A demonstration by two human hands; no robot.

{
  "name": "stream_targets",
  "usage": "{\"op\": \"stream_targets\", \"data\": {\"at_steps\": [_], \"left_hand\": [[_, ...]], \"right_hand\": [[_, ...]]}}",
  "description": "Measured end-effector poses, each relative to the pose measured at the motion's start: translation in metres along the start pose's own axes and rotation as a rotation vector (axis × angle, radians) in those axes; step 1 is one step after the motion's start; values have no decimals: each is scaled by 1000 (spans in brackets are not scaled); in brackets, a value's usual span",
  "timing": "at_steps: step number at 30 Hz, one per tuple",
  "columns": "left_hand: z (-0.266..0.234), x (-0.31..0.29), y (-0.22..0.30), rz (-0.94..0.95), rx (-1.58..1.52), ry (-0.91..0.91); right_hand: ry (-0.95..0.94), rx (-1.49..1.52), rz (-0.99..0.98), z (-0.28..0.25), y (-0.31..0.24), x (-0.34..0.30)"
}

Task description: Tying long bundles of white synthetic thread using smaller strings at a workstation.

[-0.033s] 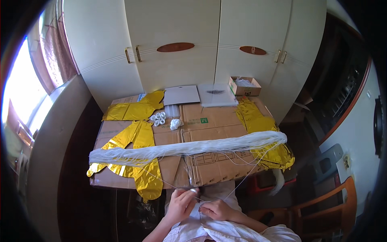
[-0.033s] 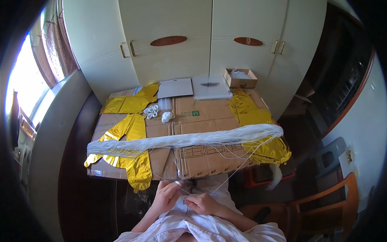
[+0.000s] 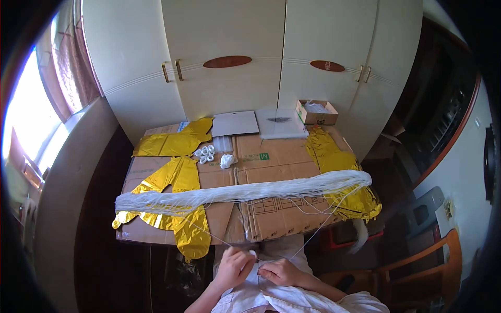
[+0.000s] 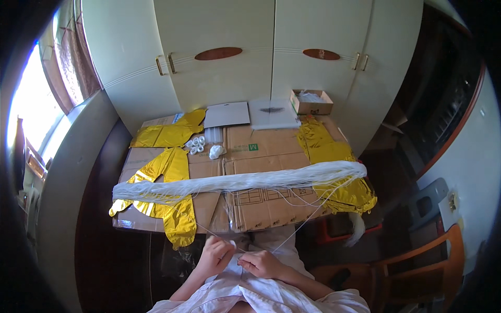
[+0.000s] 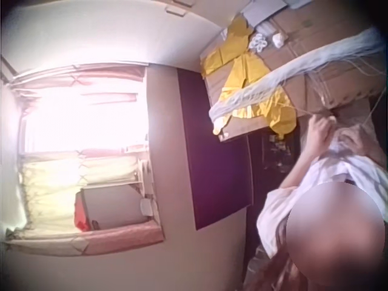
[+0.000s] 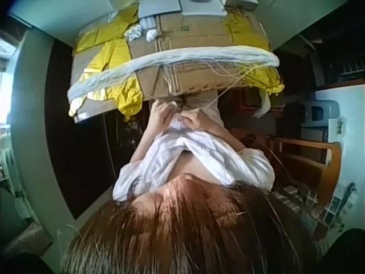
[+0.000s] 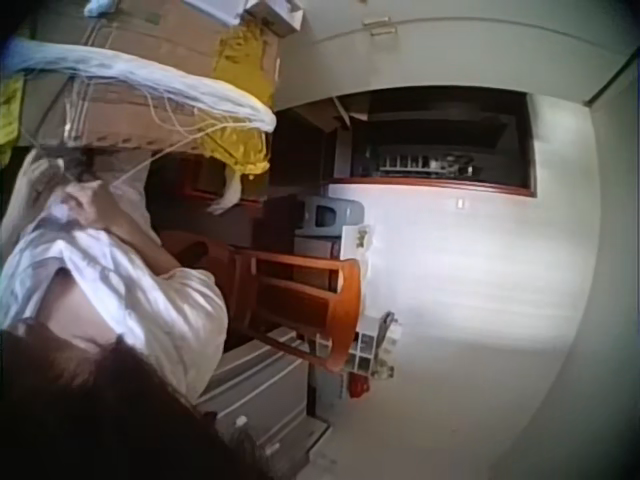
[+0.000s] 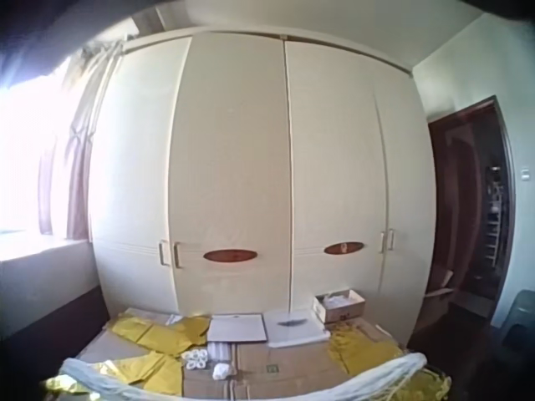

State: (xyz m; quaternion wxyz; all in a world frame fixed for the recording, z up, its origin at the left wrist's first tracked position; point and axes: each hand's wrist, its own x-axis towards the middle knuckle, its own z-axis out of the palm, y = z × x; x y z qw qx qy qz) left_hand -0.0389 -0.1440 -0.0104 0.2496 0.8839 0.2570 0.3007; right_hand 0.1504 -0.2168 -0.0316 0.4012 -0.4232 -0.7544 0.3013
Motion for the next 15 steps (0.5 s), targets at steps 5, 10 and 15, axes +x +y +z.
{"op": "stream_targets", "data": {"at_steps": [5,10,15], "left_hand": [[3,-18,-15,-213,-575,-239],[20,-21,-16,-242,-1665,-167],[13,9,2,-151,-422,92]], "right_hand": [[74,-57,69,-6,7,-2],[105,-49,88,-3,15,7],[52,-92,111,4,23,11]]}}
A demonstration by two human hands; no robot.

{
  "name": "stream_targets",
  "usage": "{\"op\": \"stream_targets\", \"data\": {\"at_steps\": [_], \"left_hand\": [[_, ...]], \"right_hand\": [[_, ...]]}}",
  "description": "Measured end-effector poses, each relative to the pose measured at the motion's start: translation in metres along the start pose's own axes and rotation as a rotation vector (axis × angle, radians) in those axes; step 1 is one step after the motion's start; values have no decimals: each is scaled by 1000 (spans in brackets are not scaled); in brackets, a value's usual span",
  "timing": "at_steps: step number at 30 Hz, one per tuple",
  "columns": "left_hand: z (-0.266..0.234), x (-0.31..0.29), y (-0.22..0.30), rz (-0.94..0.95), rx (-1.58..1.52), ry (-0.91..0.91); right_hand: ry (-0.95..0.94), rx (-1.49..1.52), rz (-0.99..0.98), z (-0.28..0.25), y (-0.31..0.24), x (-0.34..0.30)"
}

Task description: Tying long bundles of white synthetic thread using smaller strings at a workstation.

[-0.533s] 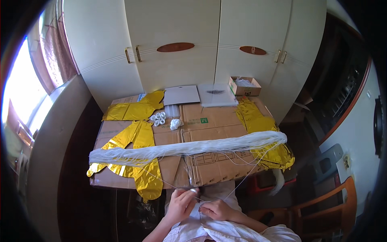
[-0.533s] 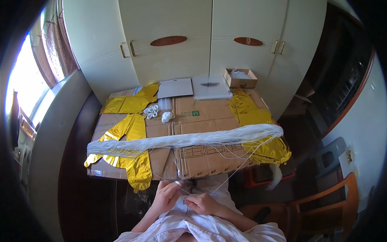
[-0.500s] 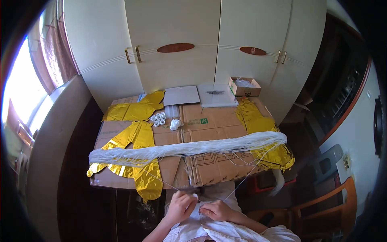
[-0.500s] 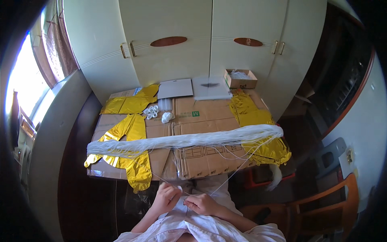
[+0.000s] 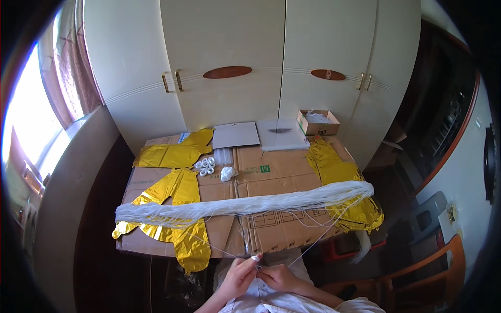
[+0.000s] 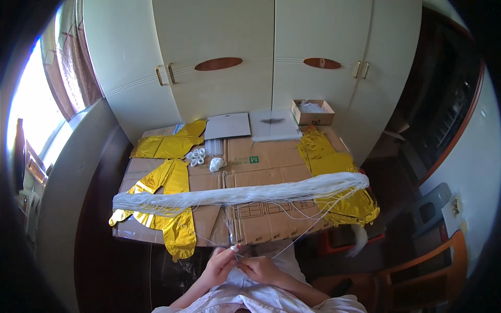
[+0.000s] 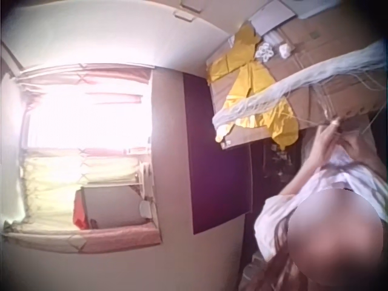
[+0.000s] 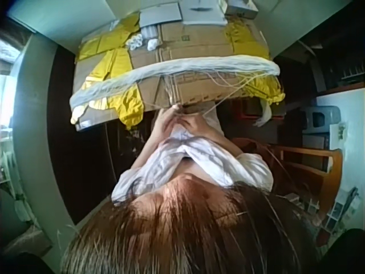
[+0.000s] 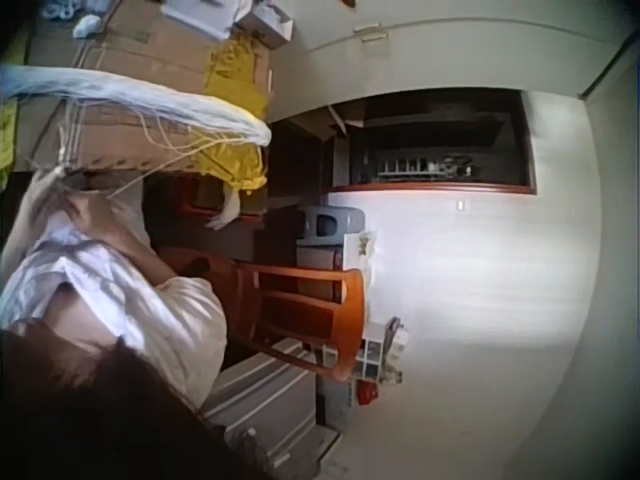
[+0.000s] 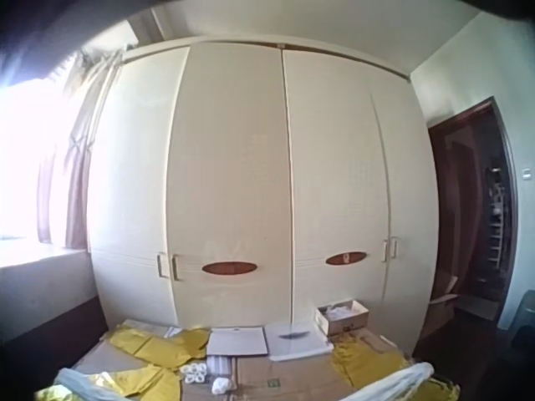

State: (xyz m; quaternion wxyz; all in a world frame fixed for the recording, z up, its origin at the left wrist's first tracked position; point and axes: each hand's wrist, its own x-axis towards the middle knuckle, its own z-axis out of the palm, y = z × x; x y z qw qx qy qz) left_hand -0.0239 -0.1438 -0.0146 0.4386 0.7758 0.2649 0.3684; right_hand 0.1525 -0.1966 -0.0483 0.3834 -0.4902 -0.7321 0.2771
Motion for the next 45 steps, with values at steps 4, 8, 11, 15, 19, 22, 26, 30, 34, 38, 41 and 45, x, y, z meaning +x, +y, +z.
{"op": "stream_targets", "data": {"at_steps": [4,8,11,15,19,22,26,30,34,38,41,45], "left_hand": [[-6,6,-16,212,323,-64],[-5,-18,-44,-326,-554,-68],[-3,-6,-25,-436,-974,95],[-9,13,-20,-160,-336,99],[-26,24,-28,-9,274,-80],[-31,13,-32,-239,-332,-172],[-13,21,-10,-393,-955,175],[-26,22,-25,-46,136,-94],[-11,4,-27,-252,-1061,-76],[-12,14,-24,-101,-259,86],[-21,12,-27,64,168,-112],[-8,2,-27,-134,-826,66]], "right_hand": [[22,136,9,-22,-2,5],[70,114,26,-22,11,18],[69,10,9,-15,23,22],[-77,-26,-36,-9,21,23],[16,174,-17,-29,7,34],[106,-7,53,-30,7,42],[44,-36,-38,-5,9,36],[5,262,7,-21,-2,32],[0,114,8,-9,8,38],[-36,103,-73,-8,-5,29],[75,166,-48,-19,-7,34],[50,106,-13,-9,2,38]]}}
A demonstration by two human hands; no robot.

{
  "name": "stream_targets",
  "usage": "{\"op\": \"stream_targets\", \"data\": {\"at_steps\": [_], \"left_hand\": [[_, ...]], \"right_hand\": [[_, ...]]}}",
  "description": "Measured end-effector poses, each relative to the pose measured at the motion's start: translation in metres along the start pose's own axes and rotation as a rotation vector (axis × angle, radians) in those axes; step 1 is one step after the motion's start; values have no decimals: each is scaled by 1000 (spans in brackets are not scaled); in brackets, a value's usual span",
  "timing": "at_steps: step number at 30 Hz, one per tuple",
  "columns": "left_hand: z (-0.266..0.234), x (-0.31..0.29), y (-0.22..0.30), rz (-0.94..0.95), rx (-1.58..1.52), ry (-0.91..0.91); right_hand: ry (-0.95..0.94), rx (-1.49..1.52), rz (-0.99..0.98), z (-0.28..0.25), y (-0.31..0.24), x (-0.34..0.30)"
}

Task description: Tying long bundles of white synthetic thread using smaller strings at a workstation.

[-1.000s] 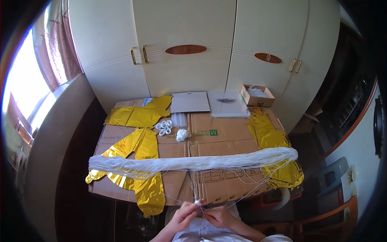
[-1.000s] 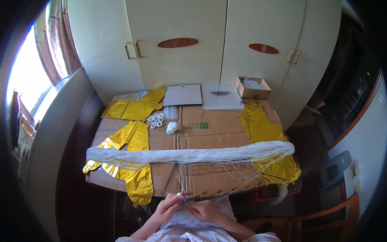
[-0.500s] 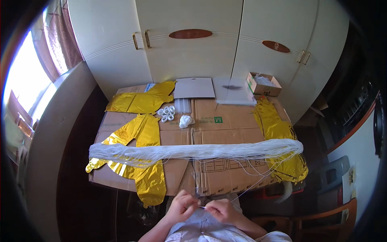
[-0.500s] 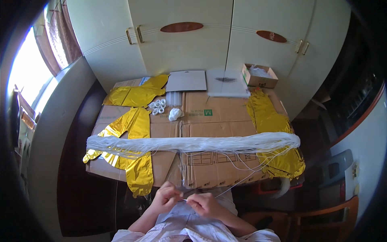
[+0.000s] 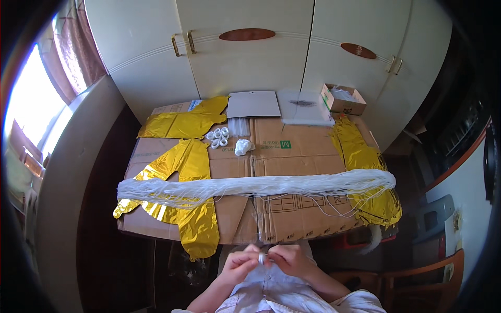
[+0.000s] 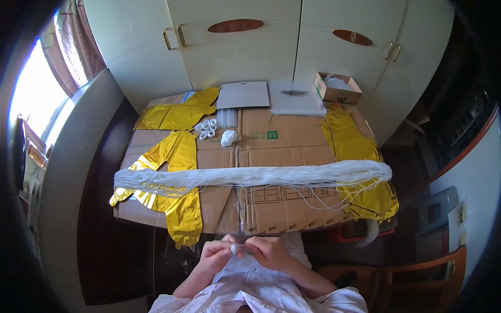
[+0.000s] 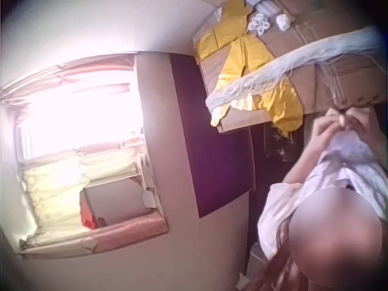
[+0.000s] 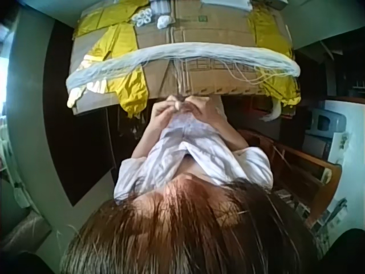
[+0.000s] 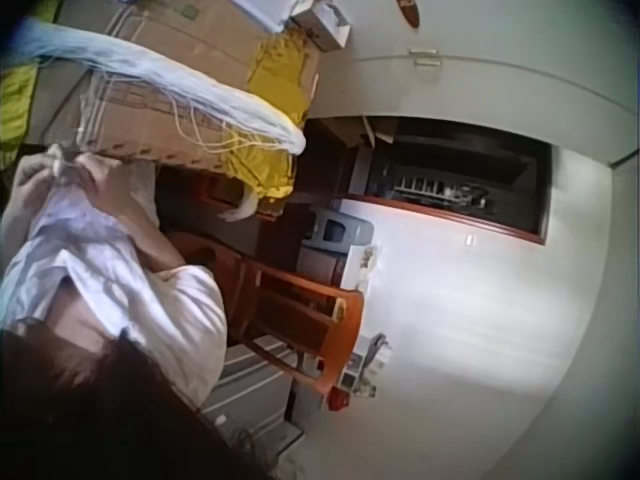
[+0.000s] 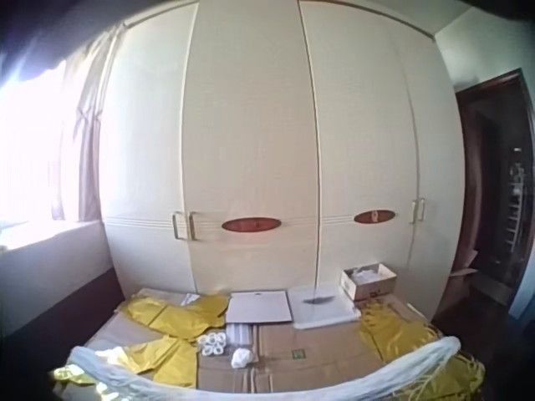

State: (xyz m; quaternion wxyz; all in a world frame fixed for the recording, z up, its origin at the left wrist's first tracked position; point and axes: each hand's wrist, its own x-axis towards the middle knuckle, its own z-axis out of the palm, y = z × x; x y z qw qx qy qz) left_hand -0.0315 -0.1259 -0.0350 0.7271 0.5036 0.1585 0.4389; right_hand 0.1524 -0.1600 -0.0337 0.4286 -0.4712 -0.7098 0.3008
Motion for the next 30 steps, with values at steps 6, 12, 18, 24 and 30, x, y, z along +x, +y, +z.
{"op": "stream_targets", "data": {"at_steps": [6,12,18,24,30], "left_hand": [[-4,6,17,54,766,-42],[-2,1,2,-74,-161,20],[-12,9,-3,18,401,67],[-14,26,1,-239,319,106],[-19,55,0,-357,-105,95]], "right_hand": [[92,-20,-30,-7,-32,6],[123,-75,-65,9,-17,10],[208,-267,-165,-6,-32,24],[189,-39,-23,-16,-5,50],[135,356,188,-11,30,66]]}}
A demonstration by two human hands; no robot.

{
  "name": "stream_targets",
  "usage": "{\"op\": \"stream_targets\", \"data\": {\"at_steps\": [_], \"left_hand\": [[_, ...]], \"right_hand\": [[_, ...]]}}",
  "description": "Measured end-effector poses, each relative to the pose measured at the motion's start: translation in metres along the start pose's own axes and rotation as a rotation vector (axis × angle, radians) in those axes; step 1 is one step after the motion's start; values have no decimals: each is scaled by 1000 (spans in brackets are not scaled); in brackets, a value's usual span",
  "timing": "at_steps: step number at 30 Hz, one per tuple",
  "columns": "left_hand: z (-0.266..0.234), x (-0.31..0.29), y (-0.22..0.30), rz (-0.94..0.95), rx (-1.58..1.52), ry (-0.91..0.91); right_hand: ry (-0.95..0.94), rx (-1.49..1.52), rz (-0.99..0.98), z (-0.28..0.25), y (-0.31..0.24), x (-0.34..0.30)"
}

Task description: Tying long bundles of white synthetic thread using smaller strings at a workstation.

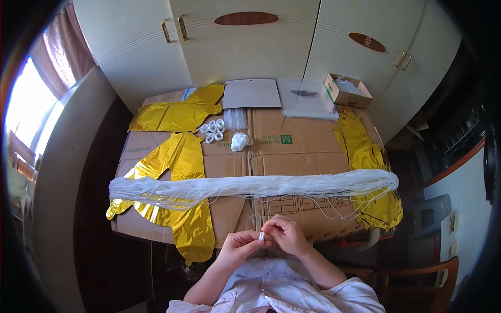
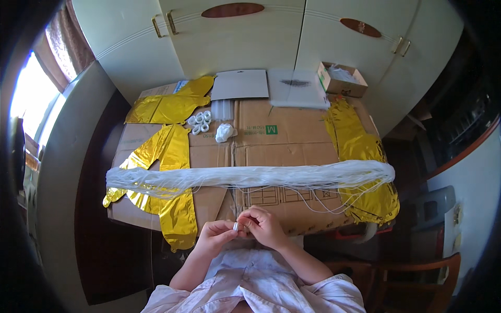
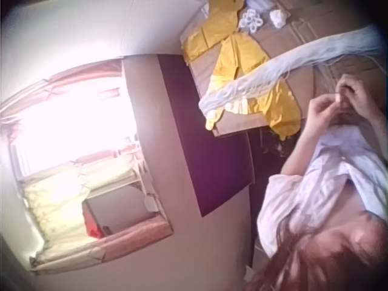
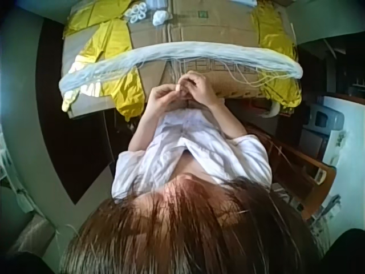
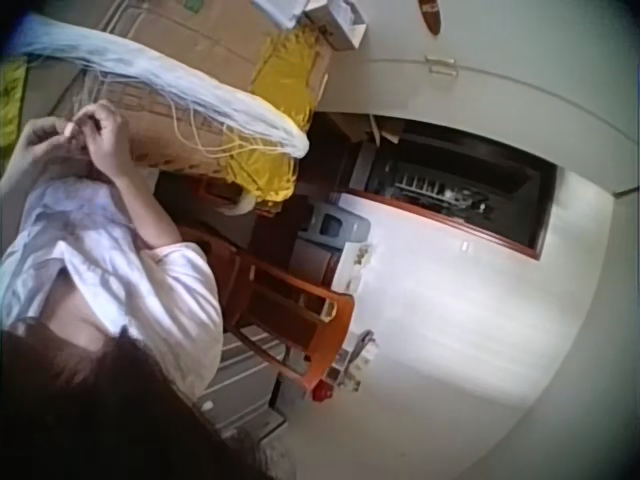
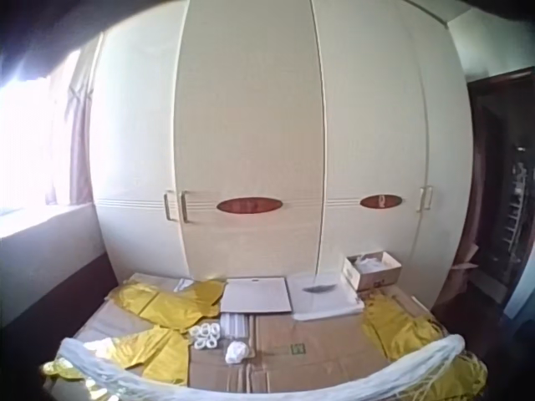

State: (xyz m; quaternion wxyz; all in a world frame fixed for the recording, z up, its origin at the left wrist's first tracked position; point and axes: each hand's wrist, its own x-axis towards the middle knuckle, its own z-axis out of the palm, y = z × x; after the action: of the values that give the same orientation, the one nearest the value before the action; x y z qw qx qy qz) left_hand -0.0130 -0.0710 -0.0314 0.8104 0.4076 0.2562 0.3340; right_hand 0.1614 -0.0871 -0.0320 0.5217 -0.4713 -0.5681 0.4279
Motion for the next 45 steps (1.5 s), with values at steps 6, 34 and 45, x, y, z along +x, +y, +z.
{"op": "stream_targets", "data": {"at_steps": [6,34,45], "left_hand": [[-2,20,-4,171,14,90],[-9,26,1,79,185,204],[-7,20,15,-60,158,78]], "right_hand": [[126,-96,-36,7,1,7],[-103,-601,-608,-26,-7,13],[-286,-618,-639,-32,-11,34]]}}
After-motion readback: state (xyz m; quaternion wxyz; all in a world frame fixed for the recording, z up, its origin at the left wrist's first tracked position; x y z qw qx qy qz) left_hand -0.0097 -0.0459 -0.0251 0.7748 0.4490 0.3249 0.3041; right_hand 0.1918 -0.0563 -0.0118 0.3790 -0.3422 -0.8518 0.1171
